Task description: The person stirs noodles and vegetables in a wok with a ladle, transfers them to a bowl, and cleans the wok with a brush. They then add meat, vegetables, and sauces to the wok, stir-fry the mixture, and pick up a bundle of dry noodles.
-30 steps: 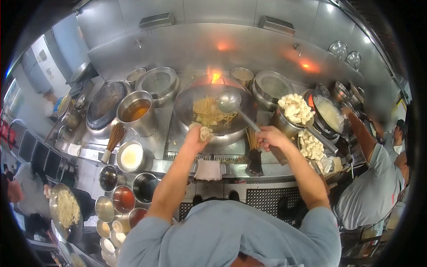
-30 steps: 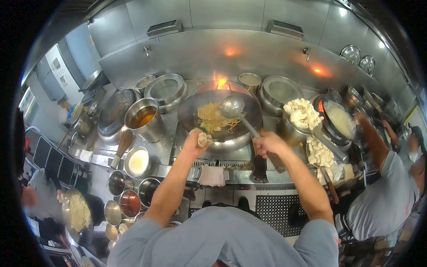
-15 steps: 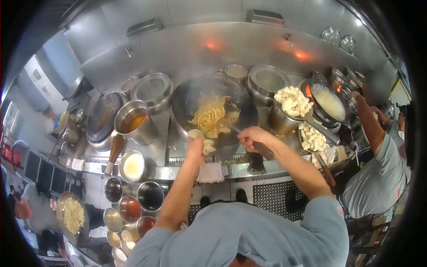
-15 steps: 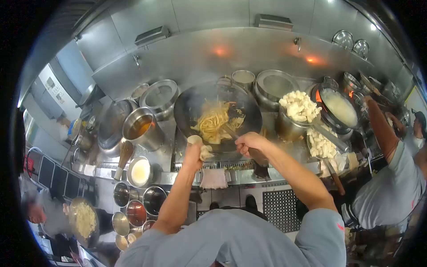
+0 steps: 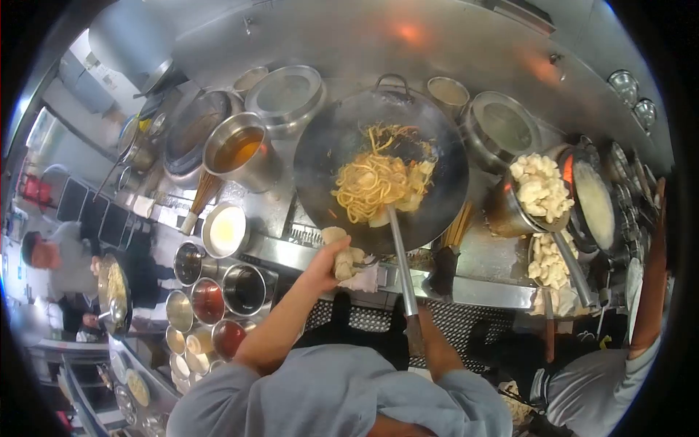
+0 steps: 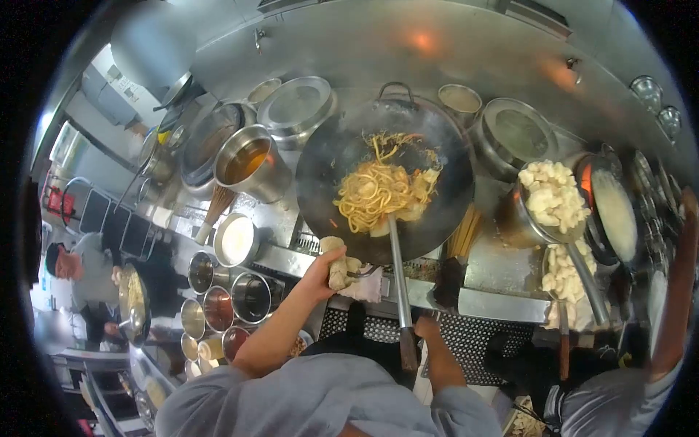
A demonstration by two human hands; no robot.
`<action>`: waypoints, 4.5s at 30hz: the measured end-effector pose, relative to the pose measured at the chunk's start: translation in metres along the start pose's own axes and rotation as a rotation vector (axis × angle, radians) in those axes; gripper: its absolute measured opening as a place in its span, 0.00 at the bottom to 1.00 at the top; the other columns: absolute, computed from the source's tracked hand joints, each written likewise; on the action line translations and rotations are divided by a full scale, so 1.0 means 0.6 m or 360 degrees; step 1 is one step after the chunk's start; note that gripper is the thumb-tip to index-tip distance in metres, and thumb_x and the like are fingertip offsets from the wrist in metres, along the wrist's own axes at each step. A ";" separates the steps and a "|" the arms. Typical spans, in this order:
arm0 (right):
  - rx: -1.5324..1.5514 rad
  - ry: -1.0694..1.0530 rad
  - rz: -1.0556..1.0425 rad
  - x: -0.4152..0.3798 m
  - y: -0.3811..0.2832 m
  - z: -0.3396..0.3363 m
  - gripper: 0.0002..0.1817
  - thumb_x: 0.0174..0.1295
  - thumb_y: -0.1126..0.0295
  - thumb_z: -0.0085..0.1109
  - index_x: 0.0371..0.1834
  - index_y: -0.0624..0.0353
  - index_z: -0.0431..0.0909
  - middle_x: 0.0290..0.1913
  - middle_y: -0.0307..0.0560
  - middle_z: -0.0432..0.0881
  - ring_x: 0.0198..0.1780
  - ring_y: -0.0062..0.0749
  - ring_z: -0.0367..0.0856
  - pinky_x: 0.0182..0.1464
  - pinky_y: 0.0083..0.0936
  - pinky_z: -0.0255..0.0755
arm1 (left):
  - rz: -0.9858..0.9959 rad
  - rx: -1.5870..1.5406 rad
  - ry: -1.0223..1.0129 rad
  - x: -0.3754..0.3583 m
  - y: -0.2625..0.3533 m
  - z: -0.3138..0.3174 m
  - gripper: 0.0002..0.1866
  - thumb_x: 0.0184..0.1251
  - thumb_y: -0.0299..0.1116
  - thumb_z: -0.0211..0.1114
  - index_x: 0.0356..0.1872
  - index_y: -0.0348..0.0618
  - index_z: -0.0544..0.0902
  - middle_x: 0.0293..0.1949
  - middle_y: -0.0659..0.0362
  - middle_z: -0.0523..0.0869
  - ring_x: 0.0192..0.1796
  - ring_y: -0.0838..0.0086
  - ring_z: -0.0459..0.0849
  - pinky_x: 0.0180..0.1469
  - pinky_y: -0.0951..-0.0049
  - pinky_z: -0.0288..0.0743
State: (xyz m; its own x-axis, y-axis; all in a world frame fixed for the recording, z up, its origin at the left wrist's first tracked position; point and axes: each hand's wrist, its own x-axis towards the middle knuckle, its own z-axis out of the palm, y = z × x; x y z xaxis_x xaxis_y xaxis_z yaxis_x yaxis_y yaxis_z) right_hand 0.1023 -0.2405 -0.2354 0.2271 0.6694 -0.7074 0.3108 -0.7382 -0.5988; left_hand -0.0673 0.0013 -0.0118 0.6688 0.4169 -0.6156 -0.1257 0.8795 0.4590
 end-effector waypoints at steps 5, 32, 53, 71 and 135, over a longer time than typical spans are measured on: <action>0.1464 -0.0942 0.0160 -0.122 -0.131 -0.075 0.29 0.69 0.48 0.52 0.64 0.57 0.72 0.58 0.63 0.80 0.55 0.47 0.82 0.55 0.43 0.76 | 0.0034 -0.0023 -0.0065 0.009 -0.025 -0.017 0.21 0.69 0.42 0.63 0.52 0.36 0.73 0.40 0.47 0.84 0.40 0.59 0.86 0.41 0.59 0.85; -0.0441 -0.2497 0.0651 -0.404 -0.395 -0.029 0.09 0.68 0.75 0.47 0.49 0.56 0.71 0.19 0.36 0.62 0.07 0.20 0.57 0.09 0.25 0.53 | 0.1666 -0.1667 0.1707 -0.484 -0.709 0.272 0.33 0.54 0.22 0.58 0.63 0.42 0.59 0.40 0.46 0.80 0.36 0.63 0.85 0.30 0.58 0.86; -0.2266 -0.3081 0.0733 -0.723 -0.461 0.539 0.05 0.65 0.76 0.51 0.42 0.57 0.69 0.20 0.33 0.63 0.09 0.15 0.58 0.10 0.20 0.56 | 0.2659 -0.3147 0.2957 -0.498 -0.718 0.232 0.21 0.55 0.27 0.55 0.52 0.34 0.68 0.37 0.46 0.82 0.34 0.60 0.84 0.33 0.62 0.82; -0.2643 -0.3279 -0.2466 -0.647 -0.519 0.856 0.21 0.59 0.72 0.50 0.56 0.69 0.64 0.32 0.77 0.80 0.28 0.65 0.82 0.33 0.53 0.75 | 0.2649 -0.3787 0.3966 -0.496 -0.530 0.079 0.19 0.54 0.27 0.55 0.49 0.34 0.67 0.33 0.46 0.81 0.31 0.59 0.84 0.29 0.62 0.81; -0.1553 -0.2699 -0.4633 -0.758 -0.580 1.034 0.12 0.58 0.73 0.51 0.44 0.49 0.77 0.33 0.53 0.80 0.36 0.53 0.83 0.35 0.48 0.75 | 0.2890 -0.3812 0.3828 -0.504 -0.565 0.099 0.15 0.57 0.27 0.55 0.45 0.33 0.70 0.31 0.48 0.81 0.31 0.58 0.85 0.31 0.63 0.82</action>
State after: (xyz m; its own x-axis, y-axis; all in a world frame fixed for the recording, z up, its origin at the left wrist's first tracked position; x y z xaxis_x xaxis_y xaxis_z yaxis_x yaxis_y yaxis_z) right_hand -0.6816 -0.3398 0.0619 -0.2576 -0.9589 0.1185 -0.9661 0.2578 -0.0145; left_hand -0.1832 -0.4362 0.0569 -0.0088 -0.8788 -0.4771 0.4333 -0.4334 0.7902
